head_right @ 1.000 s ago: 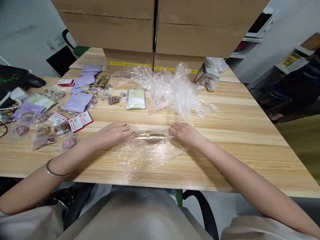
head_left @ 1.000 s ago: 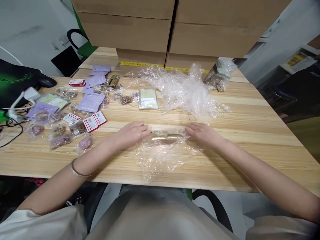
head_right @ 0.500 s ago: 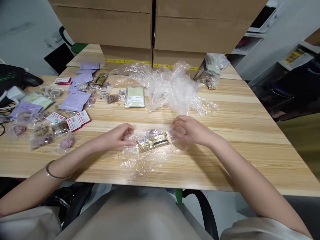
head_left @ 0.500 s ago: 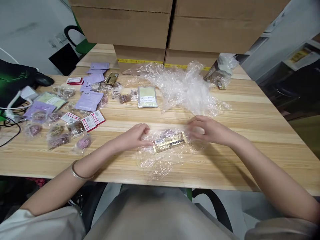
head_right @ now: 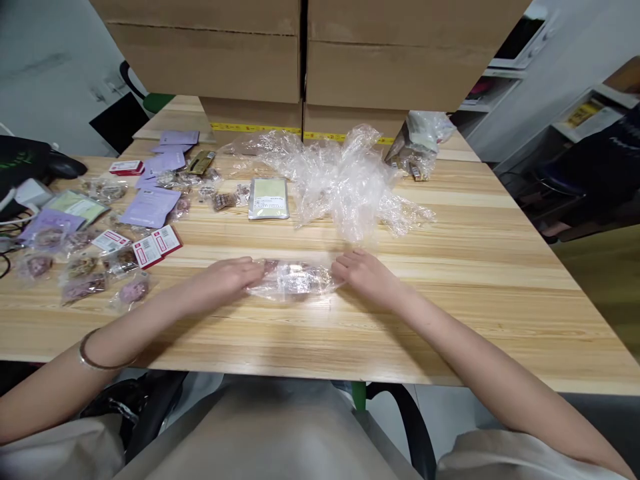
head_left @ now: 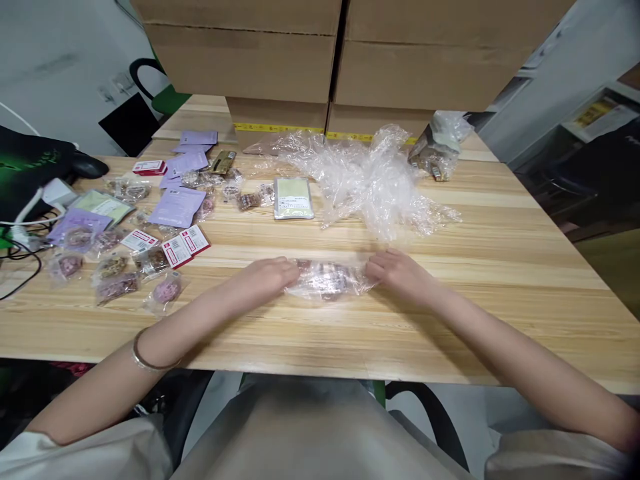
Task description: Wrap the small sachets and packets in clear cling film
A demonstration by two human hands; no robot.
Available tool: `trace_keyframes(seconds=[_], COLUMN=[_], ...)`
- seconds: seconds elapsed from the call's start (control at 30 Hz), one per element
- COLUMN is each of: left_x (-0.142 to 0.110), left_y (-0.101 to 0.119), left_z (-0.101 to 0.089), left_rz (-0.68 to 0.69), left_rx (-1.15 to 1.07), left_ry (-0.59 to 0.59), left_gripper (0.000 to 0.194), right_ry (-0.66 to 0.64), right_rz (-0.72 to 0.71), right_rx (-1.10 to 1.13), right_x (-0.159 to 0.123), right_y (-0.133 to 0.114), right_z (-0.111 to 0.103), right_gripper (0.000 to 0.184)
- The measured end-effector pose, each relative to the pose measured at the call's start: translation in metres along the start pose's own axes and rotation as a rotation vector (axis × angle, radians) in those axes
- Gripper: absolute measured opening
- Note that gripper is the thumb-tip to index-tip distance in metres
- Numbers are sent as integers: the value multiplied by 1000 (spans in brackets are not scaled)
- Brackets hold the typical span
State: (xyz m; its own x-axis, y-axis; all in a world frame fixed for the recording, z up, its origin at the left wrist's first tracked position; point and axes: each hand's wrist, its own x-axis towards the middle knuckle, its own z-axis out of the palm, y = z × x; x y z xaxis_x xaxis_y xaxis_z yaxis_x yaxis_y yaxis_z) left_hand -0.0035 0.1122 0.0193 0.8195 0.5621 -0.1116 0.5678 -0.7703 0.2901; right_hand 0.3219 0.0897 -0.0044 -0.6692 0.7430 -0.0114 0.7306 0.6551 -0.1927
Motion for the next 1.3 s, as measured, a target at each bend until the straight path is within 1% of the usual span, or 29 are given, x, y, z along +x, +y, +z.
trace_keyframes(seconds=[0.07, 0.13, 0.17, 0.23, 0.27, 0.3, 0.37, 0.43, 0.47, 0.5, 0.53, 0.57, 0.6, 0.63, 0.67, 0.7, 0.73, 0.83, 0.87, 0.9, 0.93, 1.0, 1.07, 1.13, 1.17, 1.23, 1.3], left_x=[-3, -10, -14, -22, -24, -25, -20, -6, 2, 10, 17, 23, 27, 30, 32, 32, 32, 31, 31, 31, 31, 30, 29, 30, 31, 34, 40], left_y=[4, 7, 7, 9, 11, 15, 25, 39, 46, 53, 58, 61, 64, 65, 65, 64, 63, 62, 61, 60, 59, 54, 50, 48, 48, 51, 54], left_z=[13, 19, 19, 13, 9, 7, 9, 22, 32, 42, 52, 61, 69, 74, 78, 79, 80, 77, 75, 73, 71, 65, 59, 55, 53, 53, 54], left_rz=[40, 39, 31, 12, 0, -14, -21, 17, 52, 73, 83, 78, 68, 58, 51, 50, 52, 57, 59, 64, 73, 109, 161, 177, 150, 18, -101], left_rx=[109, 172, 177, 145, 128, 119, 124, 129, 119, 112, 109, 106, 102, 95, 86, 76, 68, 53, 49, 42, 33, 9, -18, -68, -115, -244, -349], left_ry=[-13, -31, -43, -60, -50, -16, 124, 266, 303, 298, 294, 275, 254, 237, 218, 205, 197, 194, 194, 190, 185, 165, 149, 174, 208, 318, 418], left_gripper=[26, 25, 23, 12, 10, 15, 23, 27, 31, 37, 45, 51, 56, 58, 58, 58, 57, 58, 57, 56, 52, 42, 36, 39, 43, 51, 51], right_ry=[29, 33, 29, 31, 47, 76, 164, 211, 194, 144, 67, -22, -101, -154, -171, -150, -96, 119, 157, 159, 129, 23, -56, -78, -73, -48, -13], right_rz=[-36, -9, 10, 46, 67, 95, 197, 362, 457, 551, 630, 684, 710, 709, 685, 645, 596, 429, 365, 295, 221, 95, 27, 11, 6, -12, -51], right_rx=[-151, -188, -160, -55, -4, 32, 59, 57, 48, 38, 29, 23, 21, 21, 20, 10, -7, -46, -24, 23, 88, 224, 312, 350, 353, 325, 273], right_x=[-7, -17, -23, -36, -42, -46, -51, -50, -48, -45, -43, -42, -41, -42, -43, -44, -45, -44, -43, -40, -37, -30, -24, -20, -19, -16, -12], right_y=[-5, -8, -9, -11, -11, -12, -12, -12, -12, -12, -13, -14, -15, -17, -20, -23, -28, -44, -49, -53, -56, -58, -52, -44, -40, -35, -34], right_z=[5, 4, 1, -7, -11, -14, -15, -12, -10, -8, -8, -8, -10, -12, -15, -19, -22, -31, -34, -36, -37, -38, -36, -32, -29, -24, -19], right_gripper=[26, 22, 20, 20, 18, 16, 26, 27, 32, 41, 47, 47, 43, 39, 36, 36, 35, 32, 31, 30, 30, 30, 33, 38, 40, 42, 44])
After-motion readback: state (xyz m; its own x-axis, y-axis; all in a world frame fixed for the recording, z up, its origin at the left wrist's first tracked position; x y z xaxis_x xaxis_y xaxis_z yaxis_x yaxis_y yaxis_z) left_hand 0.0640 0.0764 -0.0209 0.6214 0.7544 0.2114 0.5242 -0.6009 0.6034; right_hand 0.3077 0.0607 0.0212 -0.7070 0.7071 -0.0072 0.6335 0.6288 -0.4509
